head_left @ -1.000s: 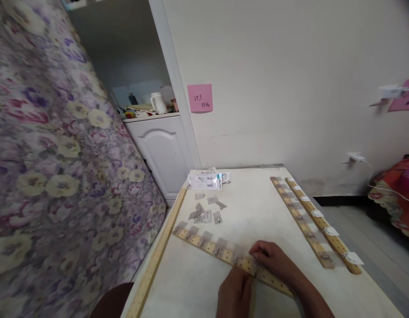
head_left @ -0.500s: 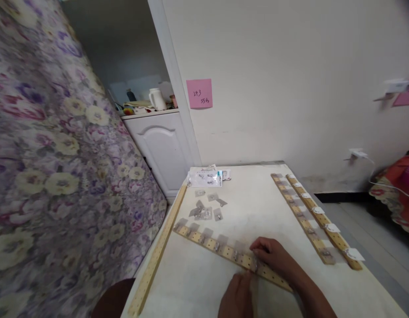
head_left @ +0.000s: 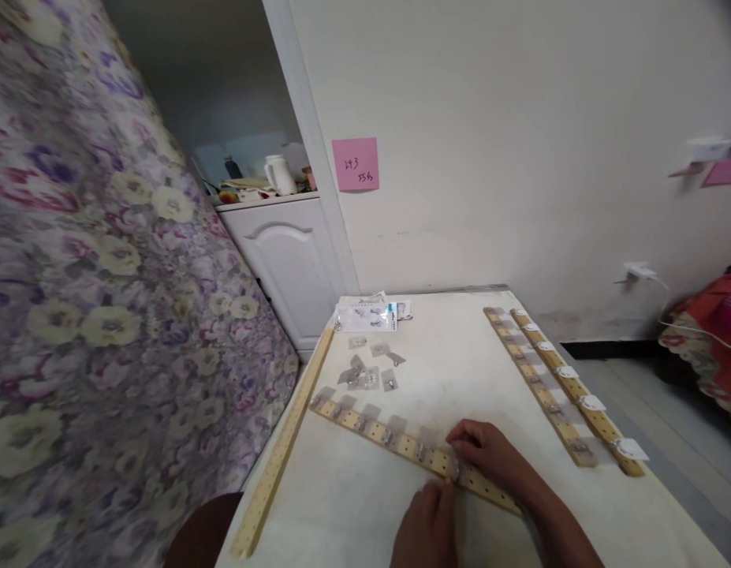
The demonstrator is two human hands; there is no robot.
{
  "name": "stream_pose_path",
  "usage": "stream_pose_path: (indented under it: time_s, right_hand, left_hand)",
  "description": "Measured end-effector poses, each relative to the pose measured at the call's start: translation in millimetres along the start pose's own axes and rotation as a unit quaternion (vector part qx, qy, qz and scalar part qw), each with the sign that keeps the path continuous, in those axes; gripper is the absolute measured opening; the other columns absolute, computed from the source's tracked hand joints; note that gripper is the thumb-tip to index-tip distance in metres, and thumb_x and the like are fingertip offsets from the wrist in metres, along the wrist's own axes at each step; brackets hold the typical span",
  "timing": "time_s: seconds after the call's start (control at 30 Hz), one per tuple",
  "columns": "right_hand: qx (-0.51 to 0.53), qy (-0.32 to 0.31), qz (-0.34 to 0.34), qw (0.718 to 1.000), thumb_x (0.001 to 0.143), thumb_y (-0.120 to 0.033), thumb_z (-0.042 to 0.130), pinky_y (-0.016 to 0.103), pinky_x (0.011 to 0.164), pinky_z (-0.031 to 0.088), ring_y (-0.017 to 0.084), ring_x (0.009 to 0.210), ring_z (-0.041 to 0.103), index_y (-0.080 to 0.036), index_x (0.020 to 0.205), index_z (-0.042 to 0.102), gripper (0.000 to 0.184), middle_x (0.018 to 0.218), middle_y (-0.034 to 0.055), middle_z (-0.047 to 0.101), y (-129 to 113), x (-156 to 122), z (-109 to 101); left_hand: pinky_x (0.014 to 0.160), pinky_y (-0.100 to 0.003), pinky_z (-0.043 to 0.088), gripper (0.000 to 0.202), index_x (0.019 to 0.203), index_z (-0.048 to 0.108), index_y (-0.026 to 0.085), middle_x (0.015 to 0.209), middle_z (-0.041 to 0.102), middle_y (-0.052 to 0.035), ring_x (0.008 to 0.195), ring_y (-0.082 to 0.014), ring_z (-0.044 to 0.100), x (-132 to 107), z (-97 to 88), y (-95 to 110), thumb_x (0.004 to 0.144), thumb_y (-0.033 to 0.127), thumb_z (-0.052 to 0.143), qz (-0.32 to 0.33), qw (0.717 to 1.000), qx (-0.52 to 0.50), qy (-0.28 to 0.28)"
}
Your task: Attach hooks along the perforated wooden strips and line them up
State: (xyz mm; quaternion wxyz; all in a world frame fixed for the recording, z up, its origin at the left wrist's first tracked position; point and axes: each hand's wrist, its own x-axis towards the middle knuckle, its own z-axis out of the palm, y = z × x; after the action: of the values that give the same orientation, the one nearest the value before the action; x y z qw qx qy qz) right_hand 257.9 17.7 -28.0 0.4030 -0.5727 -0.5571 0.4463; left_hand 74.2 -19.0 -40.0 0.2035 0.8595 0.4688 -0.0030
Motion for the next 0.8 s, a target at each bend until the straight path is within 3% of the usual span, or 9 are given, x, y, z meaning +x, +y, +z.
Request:
stream_pose_path:
  time_s: [0.47, 0.8]
  right_hand:
    - [-0.012, 0.005, -0.010, 1.000, 0.074, -0.023, 0.054, 0.024, 0.057, 0.036, 0.014, 0.061, 0.051, -0.017, 0.077, 0.065, 0.013, 0.063, -0.0014, 0.060, 2.1, 0.8, 0.8]
    - [-0.010, -0.001, -0.006, 1.000, 0.073, -0.022, 0.054, 0.025, 0.058, 0.037, 0.014, 0.061, 0.050, -0.016, 0.077, 0.065, 0.012, 0.063, -0.0013, 0.059, 4.1, 1.6, -0.5]
  left_hand:
    - [0.092, -0.037, 0.046, 0.062, 0.139, 0.038, 0.017, 0.120, 0.058, -0.0148, 0.107, -0.0257, 0.054, -0.6, -4.0, 5.8, 0.080, -0.002, 0.037, -0.002, 1.000, 0.019, 0.011]
    - [0.094, -0.038, 0.044, 0.060, 0.140, 0.037, 0.014, 0.122, 0.057, -0.0156, 0.109, -0.0268, 0.053, -1.0, -8.5, 8.7, 0.082, -0.002, 0.034, -0.009, 0.999, 0.035, -0.017]
